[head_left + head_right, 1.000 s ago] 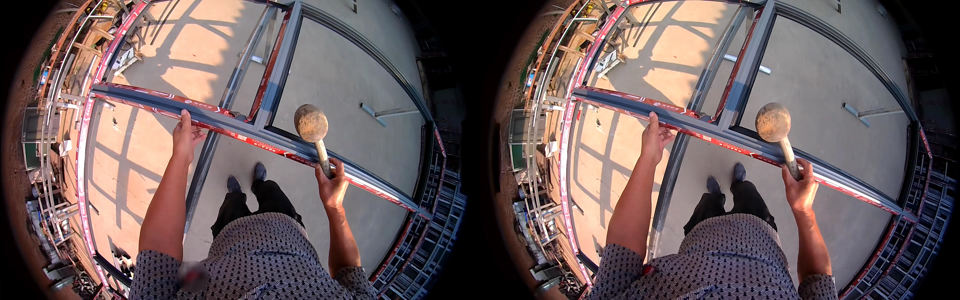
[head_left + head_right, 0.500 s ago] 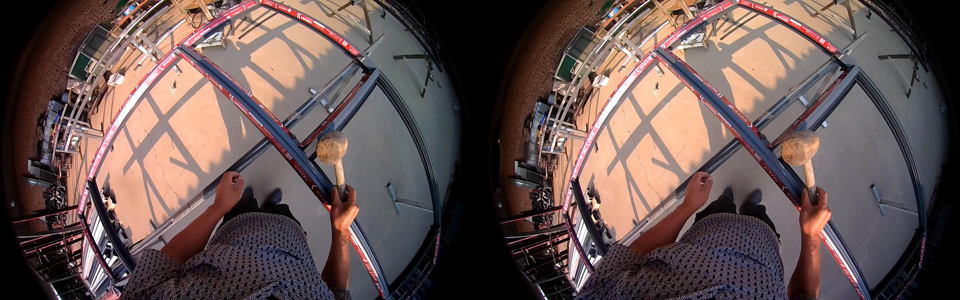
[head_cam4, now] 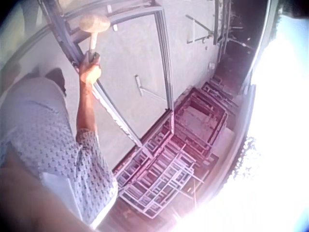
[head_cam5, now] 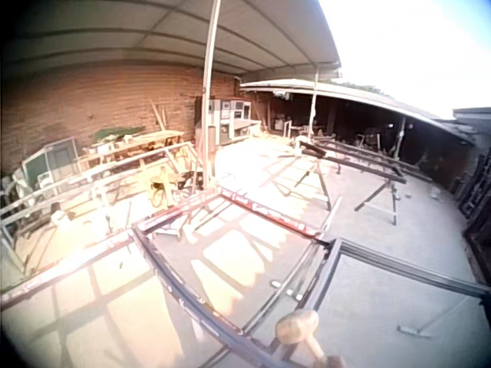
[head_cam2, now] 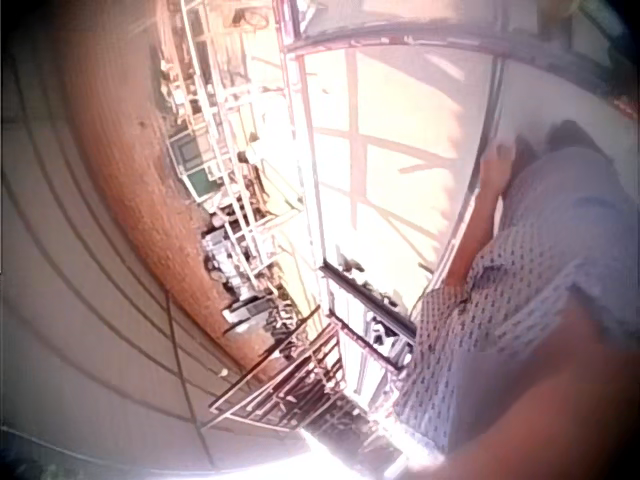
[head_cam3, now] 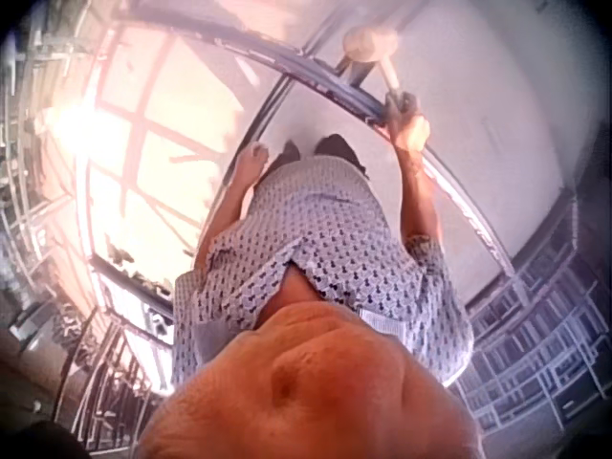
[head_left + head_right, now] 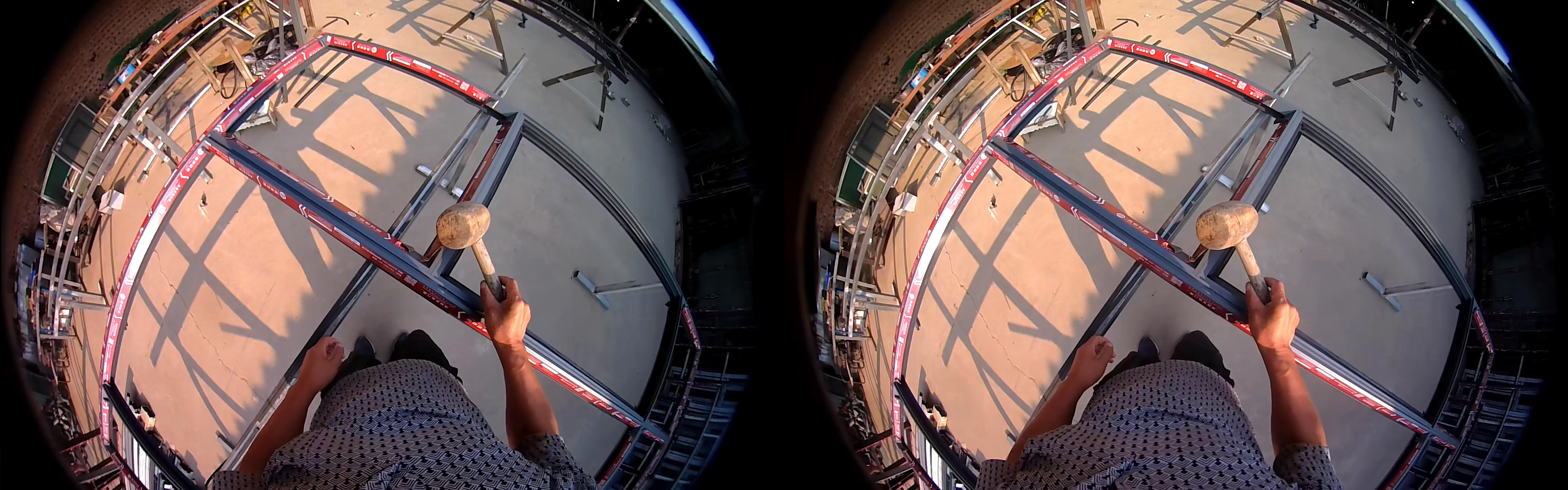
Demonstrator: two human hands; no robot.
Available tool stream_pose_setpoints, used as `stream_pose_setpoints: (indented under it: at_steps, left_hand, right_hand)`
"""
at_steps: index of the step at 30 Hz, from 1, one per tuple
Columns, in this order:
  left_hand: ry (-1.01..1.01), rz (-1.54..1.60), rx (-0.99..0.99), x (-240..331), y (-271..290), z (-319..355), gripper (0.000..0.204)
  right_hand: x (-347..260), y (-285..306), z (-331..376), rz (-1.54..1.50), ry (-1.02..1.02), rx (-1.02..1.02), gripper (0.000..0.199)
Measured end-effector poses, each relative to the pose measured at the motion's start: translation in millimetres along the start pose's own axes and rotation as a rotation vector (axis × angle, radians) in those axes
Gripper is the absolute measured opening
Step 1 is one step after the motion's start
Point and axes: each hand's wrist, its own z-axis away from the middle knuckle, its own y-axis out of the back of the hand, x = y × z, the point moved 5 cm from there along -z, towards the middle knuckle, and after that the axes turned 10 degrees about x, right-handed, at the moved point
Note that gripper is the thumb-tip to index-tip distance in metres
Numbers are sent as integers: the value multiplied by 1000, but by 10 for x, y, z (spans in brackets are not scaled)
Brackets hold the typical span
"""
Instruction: The person assembles a window frame by fitting metal profiles into a larger frame structure. They use a rubber mallet to tap the pieces into place, ensuring a snug fit. The person works methodically around the frame, adjusting and securing each section.
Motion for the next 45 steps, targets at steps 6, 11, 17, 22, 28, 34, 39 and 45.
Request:
stream_pose_setpoints:
  at_steps: [6, 11, 17, 22, 28, 34, 39, 45]
  left_hand:
    - [59, -52, -111, 65, 168, 86, 29]
    - [81, -2, 21, -70, 80, 106, 28]
    - [449, 166, 174, -69, -273, 407, 25]
    - [656, 313, 344, -265, -413, 995, 29]
    - [740, 285, 420, -481, -463, 1458, 33]
    - [791, 425, 551, -485, -800, 1729, 36]
    - [749, 371, 637, -650, -891, 2214, 39]
    - [844, 532, 868, -1377, -926, 3184, 39]
  right_hand:
    - [8, -40, -424, -42, -166, 30, 38]
    - [42, -100, -1148, -55, -140, 109, 37]
    - [189, -313, -2168, -52, -93, 117, 39]
    - [19, -629, -2706, -47, -31, 160, 40]
    - [360, -904, -2648, -181, 57, 171, 59]
    - [-101, -768, -2231, -220, 42, 21, 70]
    - [-868, -831, -1472, -654, 111, -78, 65]
    - [-1894, -445, 371, -890, 140, -475, 38]
